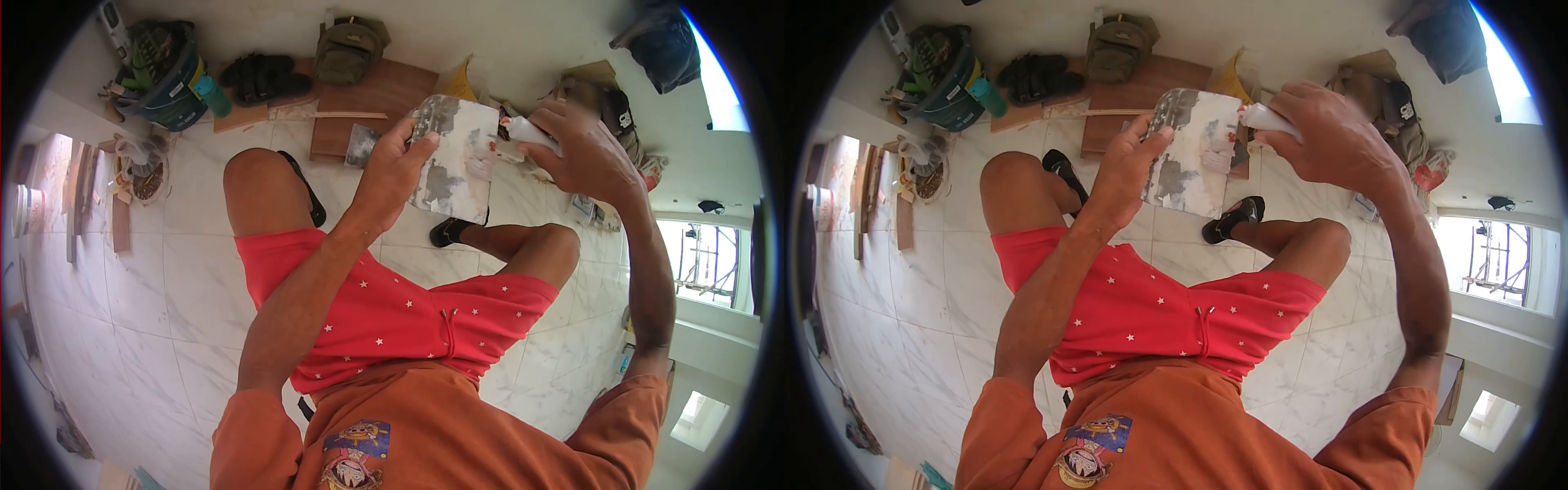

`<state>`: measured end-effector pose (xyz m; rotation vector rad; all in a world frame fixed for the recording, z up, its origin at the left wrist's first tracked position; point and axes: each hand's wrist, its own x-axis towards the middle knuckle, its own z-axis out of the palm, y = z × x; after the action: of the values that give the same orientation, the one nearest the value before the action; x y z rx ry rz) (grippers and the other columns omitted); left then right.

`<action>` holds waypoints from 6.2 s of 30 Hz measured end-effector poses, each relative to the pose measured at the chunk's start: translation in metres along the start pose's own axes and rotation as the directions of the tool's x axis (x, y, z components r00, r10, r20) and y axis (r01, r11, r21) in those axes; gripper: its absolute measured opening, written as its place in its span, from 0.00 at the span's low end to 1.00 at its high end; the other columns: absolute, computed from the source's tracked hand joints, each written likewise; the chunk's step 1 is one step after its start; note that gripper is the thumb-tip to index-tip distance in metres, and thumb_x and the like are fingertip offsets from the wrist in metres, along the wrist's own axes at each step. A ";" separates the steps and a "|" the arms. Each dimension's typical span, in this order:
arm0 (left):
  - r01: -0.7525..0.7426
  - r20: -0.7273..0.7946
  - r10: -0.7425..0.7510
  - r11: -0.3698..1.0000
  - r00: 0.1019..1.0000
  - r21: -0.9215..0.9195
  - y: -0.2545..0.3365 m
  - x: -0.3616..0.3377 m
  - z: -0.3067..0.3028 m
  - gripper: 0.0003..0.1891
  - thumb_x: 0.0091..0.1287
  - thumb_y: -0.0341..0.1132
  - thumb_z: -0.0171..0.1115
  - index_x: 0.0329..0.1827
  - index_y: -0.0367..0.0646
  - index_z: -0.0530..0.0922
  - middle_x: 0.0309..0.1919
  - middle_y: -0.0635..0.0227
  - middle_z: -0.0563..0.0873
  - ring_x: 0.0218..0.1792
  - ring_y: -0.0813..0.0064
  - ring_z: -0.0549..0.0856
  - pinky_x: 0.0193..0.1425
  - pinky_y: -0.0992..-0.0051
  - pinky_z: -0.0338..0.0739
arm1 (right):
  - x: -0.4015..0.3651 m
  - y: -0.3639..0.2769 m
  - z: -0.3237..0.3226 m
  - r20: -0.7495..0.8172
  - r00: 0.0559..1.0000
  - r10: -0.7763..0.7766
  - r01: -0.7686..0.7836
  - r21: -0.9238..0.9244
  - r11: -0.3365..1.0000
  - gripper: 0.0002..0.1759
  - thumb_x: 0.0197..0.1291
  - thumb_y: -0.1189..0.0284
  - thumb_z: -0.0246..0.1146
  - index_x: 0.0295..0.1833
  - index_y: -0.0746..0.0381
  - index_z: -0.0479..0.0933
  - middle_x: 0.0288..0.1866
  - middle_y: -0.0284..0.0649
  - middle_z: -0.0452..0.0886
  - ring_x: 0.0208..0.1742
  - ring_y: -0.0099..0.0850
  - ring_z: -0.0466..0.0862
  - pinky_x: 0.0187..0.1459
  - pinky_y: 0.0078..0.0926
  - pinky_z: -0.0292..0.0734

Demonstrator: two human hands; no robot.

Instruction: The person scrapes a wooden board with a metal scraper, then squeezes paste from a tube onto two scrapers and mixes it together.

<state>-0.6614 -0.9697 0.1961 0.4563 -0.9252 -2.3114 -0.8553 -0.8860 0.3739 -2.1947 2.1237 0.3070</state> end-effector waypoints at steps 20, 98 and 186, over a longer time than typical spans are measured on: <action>-0.004 -0.020 0.004 1.000 1.000 -0.017 -0.005 0.004 0.000 0.12 0.78 0.32 0.57 0.57 0.35 0.76 0.44 0.69 0.85 0.41 0.86 0.82 0.46 0.80 0.79 | -0.017 0.005 0.021 -0.142 0.984 -0.105 0.108 0.016 0.994 0.19 0.59 0.70 0.72 0.53 0.67 0.81 0.46 0.42 0.79 0.52 0.42 0.78 0.55 0.40 0.75; -0.058 0.000 0.059 0.979 0.998 0.195 -0.010 0.004 -0.004 0.10 0.79 0.33 0.57 0.56 0.37 0.77 0.43 0.71 0.85 0.42 0.90 0.80 0.48 0.82 0.78 | 0.011 -0.008 0.014 0.030 0.990 -0.141 0.143 -0.309 0.940 0.08 0.55 0.75 0.68 0.40 0.67 0.85 0.41 0.38 0.81 0.49 0.35 0.78 0.54 0.35 0.76; -0.088 -0.173 0.085 0.996 0.981 -0.013 0.012 0.005 0.000 0.15 0.78 0.35 0.57 0.62 0.36 0.76 0.47 0.71 0.84 0.43 0.86 0.80 0.49 0.82 0.76 | -0.005 0.029 0.119 0.074 0.926 0.370 -0.343 0.575 0.743 0.22 0.68 0.56 0.65 0.45 0.67 0.78 0.35 0.46 0.80 0.35 0.36 0.77 0.43 0.35 0.73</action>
<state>-0.6608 -0.9801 0.2041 0.5853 -0.8203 -2.1629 -0.8950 -0.8593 0.2607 -1.4585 2.2529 -0.3484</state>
